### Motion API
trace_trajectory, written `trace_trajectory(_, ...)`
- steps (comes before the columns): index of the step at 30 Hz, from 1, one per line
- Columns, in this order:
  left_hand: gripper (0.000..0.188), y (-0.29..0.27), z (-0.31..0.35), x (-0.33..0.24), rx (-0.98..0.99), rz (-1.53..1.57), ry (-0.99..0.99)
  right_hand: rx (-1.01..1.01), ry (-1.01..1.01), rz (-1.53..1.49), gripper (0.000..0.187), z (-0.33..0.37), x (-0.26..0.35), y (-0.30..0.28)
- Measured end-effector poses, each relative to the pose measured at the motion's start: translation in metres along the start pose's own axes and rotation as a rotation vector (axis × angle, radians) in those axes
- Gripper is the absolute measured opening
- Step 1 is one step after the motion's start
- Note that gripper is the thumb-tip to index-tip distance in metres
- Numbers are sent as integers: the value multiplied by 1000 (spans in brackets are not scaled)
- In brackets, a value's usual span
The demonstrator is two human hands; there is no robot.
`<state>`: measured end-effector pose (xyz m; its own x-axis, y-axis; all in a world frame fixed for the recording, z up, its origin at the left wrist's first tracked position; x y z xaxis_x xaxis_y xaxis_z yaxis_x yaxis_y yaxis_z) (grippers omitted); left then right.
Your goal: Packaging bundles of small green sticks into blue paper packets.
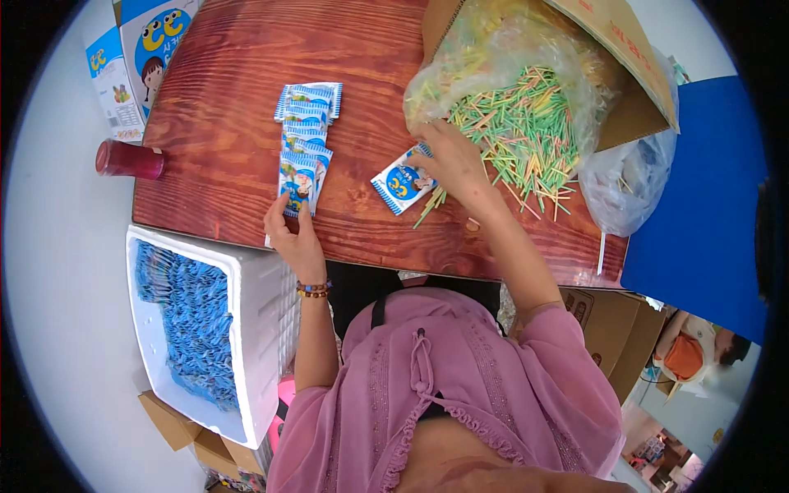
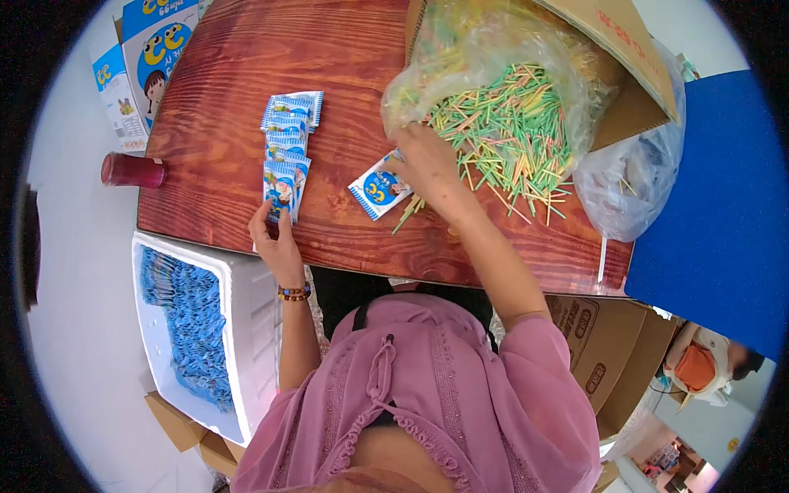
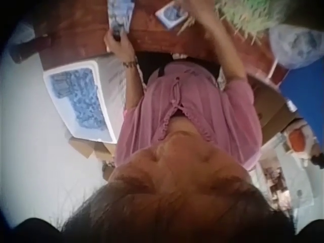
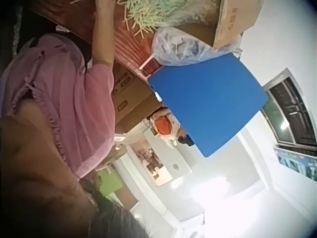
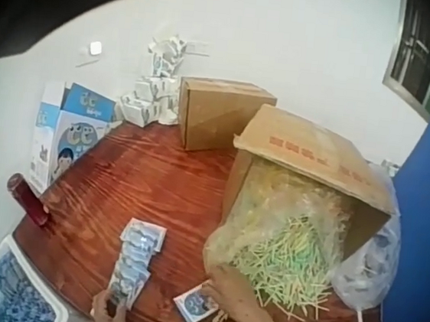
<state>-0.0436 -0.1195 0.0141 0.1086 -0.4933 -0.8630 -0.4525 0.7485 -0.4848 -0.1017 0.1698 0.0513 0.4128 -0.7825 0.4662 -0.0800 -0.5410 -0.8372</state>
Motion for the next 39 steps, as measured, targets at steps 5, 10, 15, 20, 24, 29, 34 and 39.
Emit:
trace_trajectory(5, 31, 6, 4, -14, -78, -62, 52, 2, -2, -148, 30, 10, -28, 5)
trace_trajectory(10, 23, 36, 28, -51, 168, -8, 150, -105, 36, -260, 19, 18, -44, 3)
trace_trajectory(15, 26, 95, 36, -94, 362, 70, 154, -167, -47, -220, 10, 23, -43, -9)
trace_trajectory(20, 43, 115, 25, -114, 307, 51, 194, -316, 128, -690, 12, 36, -55, -14)
trace_trajectory(24, 33, 137, 26, -86, 537, 405, -138, -310, 226, -1114, 14, 40, -45, -5)
trace_trajectory(29, 9, 148, 37, -86, 686, 920, -519, -353, 284, -1252, 10, 48, -36, -3)
trace_trajectory(34, 8, 154, 41, -82, 740, 900, -535, -338, 294, -1136, 11, 58, -50, 8)
trace_trajectory(39, 8, 152, 44, -80, 639, 908, -544, -420, 258, -1027, 23, 59, -34, -18)
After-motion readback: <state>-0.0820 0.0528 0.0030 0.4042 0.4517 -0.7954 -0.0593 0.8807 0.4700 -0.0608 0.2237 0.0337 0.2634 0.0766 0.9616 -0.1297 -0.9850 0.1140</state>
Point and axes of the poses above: each hand's wrist, its own z-axis away from the middle knuckle, its own y-axis out of the palm, x = y × z, the point moved 9 cm from there along -z, towards the middle knuckle, and after that the axes turned 13 degrees about -y, right-handed, at the moved point
